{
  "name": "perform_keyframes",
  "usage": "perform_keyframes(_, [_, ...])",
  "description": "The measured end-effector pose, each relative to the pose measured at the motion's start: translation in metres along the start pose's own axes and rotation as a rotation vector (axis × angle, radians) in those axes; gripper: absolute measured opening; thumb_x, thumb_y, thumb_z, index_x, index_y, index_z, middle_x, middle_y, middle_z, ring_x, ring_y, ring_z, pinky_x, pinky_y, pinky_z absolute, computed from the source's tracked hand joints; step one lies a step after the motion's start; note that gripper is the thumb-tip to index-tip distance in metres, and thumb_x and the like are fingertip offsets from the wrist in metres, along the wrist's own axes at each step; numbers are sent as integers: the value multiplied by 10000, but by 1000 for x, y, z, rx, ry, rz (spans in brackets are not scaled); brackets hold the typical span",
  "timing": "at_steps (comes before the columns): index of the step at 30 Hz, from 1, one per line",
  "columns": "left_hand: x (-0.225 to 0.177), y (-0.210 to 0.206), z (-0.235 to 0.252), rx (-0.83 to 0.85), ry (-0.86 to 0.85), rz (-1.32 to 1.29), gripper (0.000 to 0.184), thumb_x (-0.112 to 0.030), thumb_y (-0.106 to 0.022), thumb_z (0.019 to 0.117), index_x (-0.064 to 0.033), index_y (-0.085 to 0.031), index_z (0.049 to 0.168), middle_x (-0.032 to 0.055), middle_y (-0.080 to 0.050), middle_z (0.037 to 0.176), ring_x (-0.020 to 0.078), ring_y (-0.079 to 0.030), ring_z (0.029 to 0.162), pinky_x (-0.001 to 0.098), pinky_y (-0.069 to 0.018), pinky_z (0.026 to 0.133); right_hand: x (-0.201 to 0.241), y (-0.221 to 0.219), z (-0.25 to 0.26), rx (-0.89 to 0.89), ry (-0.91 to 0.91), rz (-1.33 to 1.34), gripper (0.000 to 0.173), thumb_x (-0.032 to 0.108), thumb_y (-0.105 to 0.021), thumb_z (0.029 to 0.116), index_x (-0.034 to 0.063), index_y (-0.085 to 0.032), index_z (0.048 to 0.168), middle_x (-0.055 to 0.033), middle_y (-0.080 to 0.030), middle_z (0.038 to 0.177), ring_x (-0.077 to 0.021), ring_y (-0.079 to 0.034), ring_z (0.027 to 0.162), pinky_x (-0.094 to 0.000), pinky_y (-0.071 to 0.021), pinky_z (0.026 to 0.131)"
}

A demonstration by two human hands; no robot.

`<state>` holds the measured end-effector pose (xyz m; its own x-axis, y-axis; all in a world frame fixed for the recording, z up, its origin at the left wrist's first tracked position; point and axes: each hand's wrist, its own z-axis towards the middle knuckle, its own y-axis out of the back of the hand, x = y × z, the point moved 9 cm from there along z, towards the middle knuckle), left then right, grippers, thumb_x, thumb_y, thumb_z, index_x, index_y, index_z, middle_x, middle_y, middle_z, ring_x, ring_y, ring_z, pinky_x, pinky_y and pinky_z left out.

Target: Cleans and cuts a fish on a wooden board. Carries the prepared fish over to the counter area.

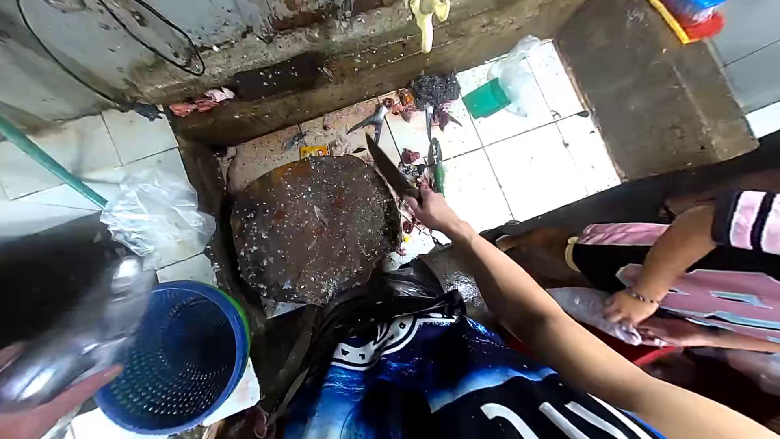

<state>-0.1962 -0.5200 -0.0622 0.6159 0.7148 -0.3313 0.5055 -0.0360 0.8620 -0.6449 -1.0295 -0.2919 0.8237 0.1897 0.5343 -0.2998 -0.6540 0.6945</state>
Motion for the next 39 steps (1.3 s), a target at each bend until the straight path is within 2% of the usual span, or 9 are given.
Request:
perform_keyframes(4, [-219,-55,65,156,-287,440,481,-457,-934,697,-174,-763,1046,135,-740,878,361,-716,821,625,-547,707,14,18,-15,-190,151,92,541,632,-454,1022,138,-624,1164,-105,-633,751,-269,-629,591,-535,-539,540])
perform_keyframes(6, [-289,-128,102,354,-383,642,354,-317,-899,747,-230,-779,1069,82,-758,947,332,-708,940,618,-511,914,34,15,-24,-208,240,153,485,562,-474,1042,114,-599,1180,-96,-617,713,-240,-606,539,-493,-534,503])
perform_keyframes(9, [-345,-227,146,232,-744,623,386,-108,-895,714,-218,-801,1071,87,-727,1203,359,-603,1254,709,-264,1171,42,-8,-17,-183,262,139,444,440,-500,1053,47,-590,1241,-141,-659,787,-283,-666,651,-519,-577,613])
perform_keyframes(12, [-346,-247,170,57,-750,337,621,-229,-844,821,-272,-638,1405,105,-456,1576,353,-331,1506,623,-146,1257,28,-37,1,17,86,-106,522,479,-480,1049,32,-570,1303,-210,-714,964,-390,-724,907,-606,-578,812])
perform_keyframes(18, [-283,-262,207,11,-25,-456,864,-458,-802,881,-46,-387,1518,221,-621,1323,348,-679,1103,538,-575,927,36,-42,-1,138,-7,-85,518,501,-498,1050,27,-591,1237,-214,-702,994,-391,-711,948,-609,-566,828])
perform_keyframes(22, [-291,-300,216,108,88,-428,862,-546,-832,804,5,-507,1382,253,-689,1139,412,-677,1086,624,-532,954,46,-43,-7,132,-57,22,573,606,-481,1023,58,-623,1116,-192,-680,857,-356,-698,706,-575,-572,608])
perform_keyframes(30, [-294,-302,221,76,107,-422,673,-501,-792,850,-20,-630,1292,241,-694,1175,411,-663,1138,637,-510,995,111,-9,-22,-215,214,256,501,469,-445,1072,61,-516,1354,-113,-638,793,-255,-646,631,-492,-562,560])
perform_keyframes(34, [-295,-303,217,18,114,-467,675,-503,-818,834,-32,-631,1279,236,-691,1155,411,-661,1109,642,-516,952,78,-62,8,83,-57,40,495,499,-450,1061,44,-597,1188,-198,-695,929,-381,-719,862,-598,-577,719])
perform_keyframes(39, [-293,-305,216,22,147,-461,522,-364,-795,872,-7,-659,1229,224,-707,1123,369,-677,1104,595,-510,991,89,-42,-21,-77,64,113,511,480,-418,1075,48,-527,1325,-140,-656,793,-304,-681,662,-532,-568,574])
